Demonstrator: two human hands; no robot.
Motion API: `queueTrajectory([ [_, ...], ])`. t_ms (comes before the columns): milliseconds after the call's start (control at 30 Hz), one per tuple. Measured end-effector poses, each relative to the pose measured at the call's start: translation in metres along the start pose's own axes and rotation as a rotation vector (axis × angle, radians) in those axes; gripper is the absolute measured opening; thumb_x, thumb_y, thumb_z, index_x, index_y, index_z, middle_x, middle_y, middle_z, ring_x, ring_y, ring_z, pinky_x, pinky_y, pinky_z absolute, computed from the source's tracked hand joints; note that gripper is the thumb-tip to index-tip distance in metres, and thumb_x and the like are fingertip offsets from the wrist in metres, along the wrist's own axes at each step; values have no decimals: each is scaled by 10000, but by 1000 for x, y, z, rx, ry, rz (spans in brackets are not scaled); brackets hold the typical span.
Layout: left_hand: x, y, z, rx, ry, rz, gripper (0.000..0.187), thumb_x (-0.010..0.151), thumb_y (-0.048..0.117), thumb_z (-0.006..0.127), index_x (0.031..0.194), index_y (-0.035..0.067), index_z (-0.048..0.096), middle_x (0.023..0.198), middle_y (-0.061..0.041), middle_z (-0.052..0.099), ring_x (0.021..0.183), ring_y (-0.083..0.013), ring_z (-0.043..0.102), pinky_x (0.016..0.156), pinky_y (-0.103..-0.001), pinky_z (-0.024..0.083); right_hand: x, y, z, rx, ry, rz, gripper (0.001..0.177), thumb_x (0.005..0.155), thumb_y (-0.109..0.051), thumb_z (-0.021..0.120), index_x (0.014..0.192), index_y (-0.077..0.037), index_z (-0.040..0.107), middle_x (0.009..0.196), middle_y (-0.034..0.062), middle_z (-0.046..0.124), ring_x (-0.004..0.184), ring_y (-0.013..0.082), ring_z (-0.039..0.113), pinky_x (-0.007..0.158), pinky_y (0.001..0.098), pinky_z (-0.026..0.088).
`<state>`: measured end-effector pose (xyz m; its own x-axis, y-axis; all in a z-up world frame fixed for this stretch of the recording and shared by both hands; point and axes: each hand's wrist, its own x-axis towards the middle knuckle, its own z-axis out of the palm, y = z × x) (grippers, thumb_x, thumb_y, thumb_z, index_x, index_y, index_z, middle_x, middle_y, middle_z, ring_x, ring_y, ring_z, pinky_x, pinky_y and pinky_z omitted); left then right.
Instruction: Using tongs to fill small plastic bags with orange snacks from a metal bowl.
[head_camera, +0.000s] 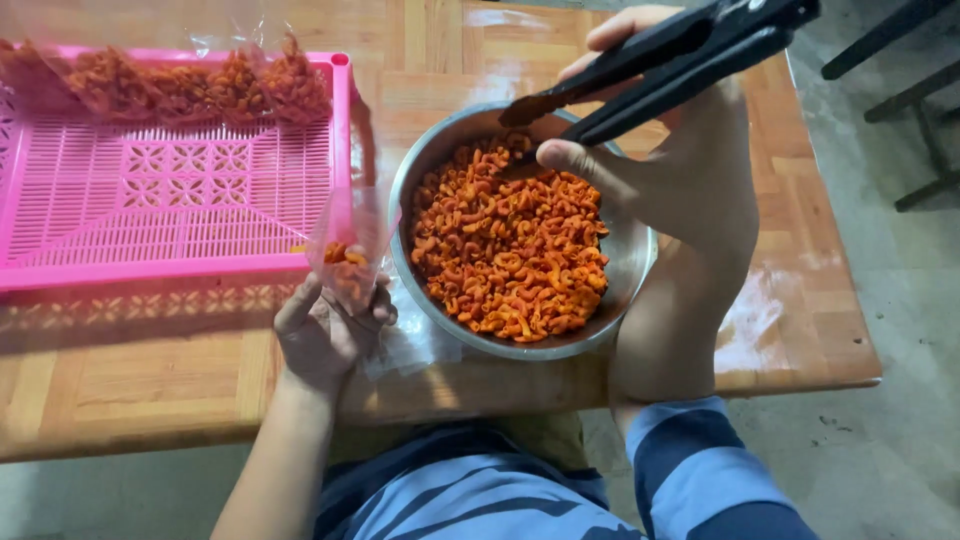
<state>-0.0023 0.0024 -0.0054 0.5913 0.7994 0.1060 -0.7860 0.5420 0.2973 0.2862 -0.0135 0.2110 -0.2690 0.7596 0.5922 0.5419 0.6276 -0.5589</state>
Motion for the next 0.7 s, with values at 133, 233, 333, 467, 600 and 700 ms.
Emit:
queueTrajectory([
  [133, -1, 1, 0, 7, -40, -1, 397, 890, 291, 617, 1154, -1, 571, 1062, -228, 621, 831, -299, 606, 772, -362, 493, -6, 2, -11, -100, -36, 75, 527, 808, -93, 857, 1168, 16, 487, 1048, 125, 605, 980, 199, 661, 873, 295, 584],
  [233, 1, 1, 7, -27, -54, 23, 417, 860, 209, 634, 1182, -29, 515, 1048, -259, 625, 797, -320, 627, 751, -365, 529, -9, 8, -19, -161, -62, 72, 522, 818, -89, 848, 1174, 20, 482, 1046, 142, 639, 978, 234, 674, 869, 327, 576],
  [333, -4, 2, 4, 17, -83, 17, 526, 872, 261, 633, 1243, -64, 453, 1058, -250, 605, 814, -317, 617, 762, -364, 507, -9, 17, -19, -192, -69, 45, 502, 837, -102, 853, 1174, 34, 506, 1047, 137, 636, 978, 222, 665, 853, 316, 569],
  [467, -14, -3, 29, 36, 114, 149, 463, 851, 214, 662, 1201, -24, 476, 1015, -222, 605, 819, -302, 615, 713, -359, 541, -13, 18, -23, -259, -62, -42, 515, 891, -109, 867, 1204, 85, 507, 1117, 189, 590, 983, 282, 657, 833, 352, 574],
  [600, -37, -14, 24, -9, 140, 197, 431, 867, 226, 665, 1201, 32, 475, 1015, -207, 596, 801, -305, 612, 740, -375, 533, -28, 23, -31, -434, -9, -123, 430, 935, -168, 946, 1069, 145, 683, 1097, 233, 662, 1030, 345, 672, 808, 388, 567],
  [700, -47, -21, 5, -24, 232, 193, 345, 858, 264, 640, 1105, 35, 563, 1003, -201, 631, 772, -302, 592, 739, -368, 473, -27, 14, -34, -401, -9, -69, 496, 912, -118, 934, 1179, 120, 591, 1151, 210, 634, 1023, 306, 675, 846, 364, 576],
])
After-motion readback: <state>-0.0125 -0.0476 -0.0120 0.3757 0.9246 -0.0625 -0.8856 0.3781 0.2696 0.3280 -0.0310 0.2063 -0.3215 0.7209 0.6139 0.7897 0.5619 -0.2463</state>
